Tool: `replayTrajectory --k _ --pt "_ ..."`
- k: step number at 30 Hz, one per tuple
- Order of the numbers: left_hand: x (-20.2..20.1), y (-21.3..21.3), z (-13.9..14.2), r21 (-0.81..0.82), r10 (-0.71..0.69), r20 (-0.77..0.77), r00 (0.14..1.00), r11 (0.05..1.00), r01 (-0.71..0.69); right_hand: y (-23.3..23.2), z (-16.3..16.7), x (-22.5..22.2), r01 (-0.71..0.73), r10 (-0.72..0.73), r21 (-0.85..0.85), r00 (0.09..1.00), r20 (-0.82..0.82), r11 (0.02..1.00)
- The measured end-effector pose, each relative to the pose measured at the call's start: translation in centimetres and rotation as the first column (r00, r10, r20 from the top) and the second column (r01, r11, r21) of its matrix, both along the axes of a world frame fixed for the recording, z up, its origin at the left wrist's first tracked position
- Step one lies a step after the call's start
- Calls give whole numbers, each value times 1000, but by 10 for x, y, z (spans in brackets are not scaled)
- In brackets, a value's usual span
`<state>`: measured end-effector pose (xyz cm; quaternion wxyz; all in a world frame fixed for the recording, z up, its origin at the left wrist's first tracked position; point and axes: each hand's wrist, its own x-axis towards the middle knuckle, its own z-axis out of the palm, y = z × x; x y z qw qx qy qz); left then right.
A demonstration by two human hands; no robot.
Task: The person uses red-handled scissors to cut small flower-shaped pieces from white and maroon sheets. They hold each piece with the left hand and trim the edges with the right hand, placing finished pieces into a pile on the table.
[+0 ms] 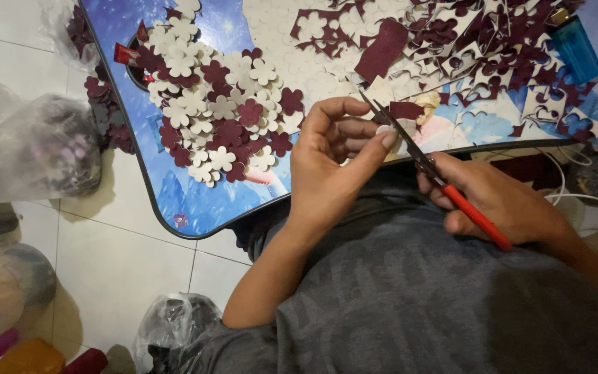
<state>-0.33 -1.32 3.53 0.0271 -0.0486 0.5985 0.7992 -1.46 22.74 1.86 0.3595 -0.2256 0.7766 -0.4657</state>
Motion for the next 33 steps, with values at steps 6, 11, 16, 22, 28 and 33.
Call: replayTrajectory --k 6,11,16,22,28,33 --pt "1 6 -4 94 -25 12 1000 995 24 -5 7 2 83 -77 -59 993 94 995" --pt "5 18 -8 188 -108 -4 994 976 106 -11 8 9 201 -167 -202 970 175 958" --pt "5 17 -6 146 -102 -13 995 984 103 -10 7 8 198 -163 -195 970 182 961" --pt "6 19 -1 193 -131 61 990 974 117 -9 2 9 192 -154 -233 973 173 953" --pt "6 20 1 89 -115 34 993 990 111 -7 -3 11 206 -176 -200 971 161 958" --pt "7 22 1 56 -97 50 994 994 94 -7 -5 13 213 -192 -179 974 123 961"
